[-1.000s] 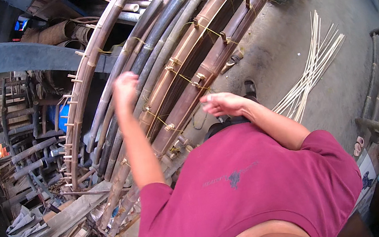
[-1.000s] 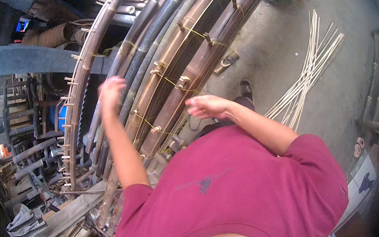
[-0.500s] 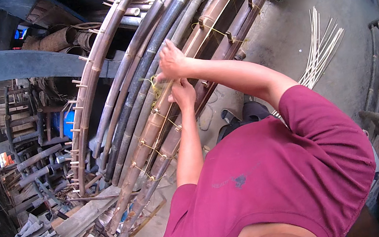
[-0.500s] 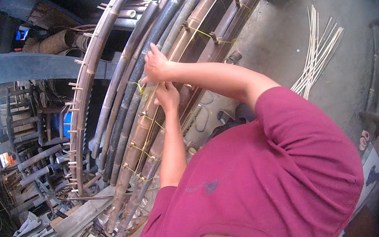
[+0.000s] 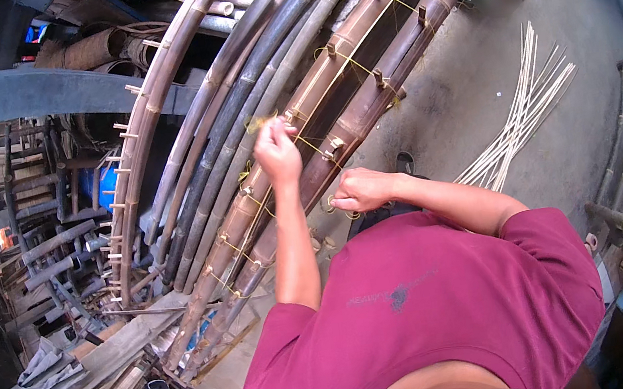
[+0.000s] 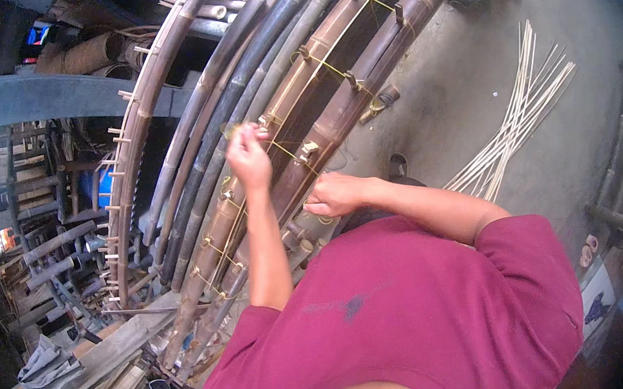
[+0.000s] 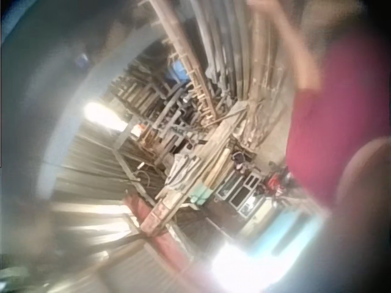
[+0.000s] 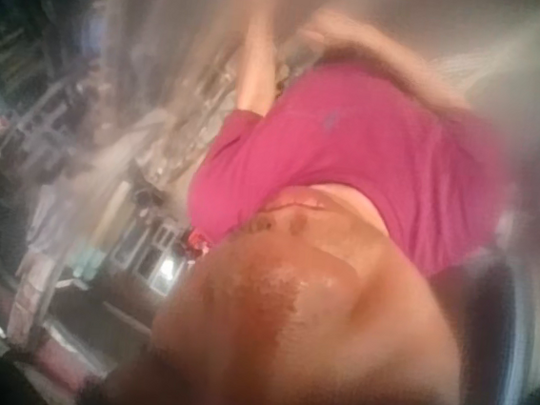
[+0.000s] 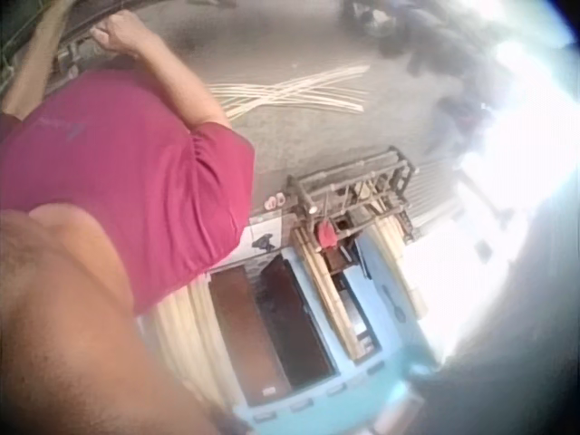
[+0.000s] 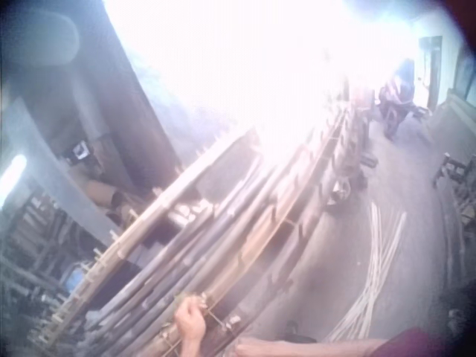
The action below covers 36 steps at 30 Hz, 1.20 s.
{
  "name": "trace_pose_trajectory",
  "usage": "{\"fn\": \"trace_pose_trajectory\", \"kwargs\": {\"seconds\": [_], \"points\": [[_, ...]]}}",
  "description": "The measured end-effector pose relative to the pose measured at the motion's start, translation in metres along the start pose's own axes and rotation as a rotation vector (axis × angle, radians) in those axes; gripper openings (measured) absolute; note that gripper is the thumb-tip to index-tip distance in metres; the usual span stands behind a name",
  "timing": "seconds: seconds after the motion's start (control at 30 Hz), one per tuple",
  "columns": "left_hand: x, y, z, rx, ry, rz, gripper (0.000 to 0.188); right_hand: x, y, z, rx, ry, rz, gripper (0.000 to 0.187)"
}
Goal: The person ties thin bamboo strips to a curved bamboo frame using yellow string. They repeatedly wrap and knot the string at intervals along the frame to secure the strips in place.
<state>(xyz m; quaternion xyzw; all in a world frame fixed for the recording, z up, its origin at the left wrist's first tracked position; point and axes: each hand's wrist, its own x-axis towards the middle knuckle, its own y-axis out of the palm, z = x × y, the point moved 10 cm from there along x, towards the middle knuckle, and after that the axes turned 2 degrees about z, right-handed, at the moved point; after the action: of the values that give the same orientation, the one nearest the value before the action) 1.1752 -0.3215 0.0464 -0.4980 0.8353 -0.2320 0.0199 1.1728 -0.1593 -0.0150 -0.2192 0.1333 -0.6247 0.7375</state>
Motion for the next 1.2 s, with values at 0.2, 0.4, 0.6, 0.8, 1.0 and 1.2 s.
{"fn": "trace_pose_trajectory", "kwargs": {"seconds": [0.2, 0.4, 0.6, 0.8, 1.0, 1.2], "points": [[0.086, -0.01, 0.074, 0.544, 0.154, -0.135, 0.026, -0.019, -0.018, 0.037, -0.14, -0.184, -0.141, 0.036], [0.085, -0.027, 0.127, 0.36, -0.175, 0.326, 0.037, -0.06, -0.009, -0.071, 1.235, 0.266, -0.935, 0.041], [-0.031, -0.154, 0.122, 0.693, -0.109, 0.443, 0.031, -0.022, 0.166, -0.016, 1.629, 0.747, -0.307, 0.053], [-0.109, -0.139, 0.109, 0.643, -0.152, 0.319, 0.045, 0.043, 0.094, 0.016, 1.175, 0.126, -1.367, 0.026], [-0.107, -0.146, 0.135, 0.306, 0.02, 0.095, 0.027, 0.236, 0.111, 0.164, 0.079, -0.079, -0.023, 0.052], [-0.106, -0.142, 0.109, 0.43, -0.165, 0.172, 0.035, 0.233, 0.048, 0.057, -0.264, 0.243, 0.09, 0.06]]}}
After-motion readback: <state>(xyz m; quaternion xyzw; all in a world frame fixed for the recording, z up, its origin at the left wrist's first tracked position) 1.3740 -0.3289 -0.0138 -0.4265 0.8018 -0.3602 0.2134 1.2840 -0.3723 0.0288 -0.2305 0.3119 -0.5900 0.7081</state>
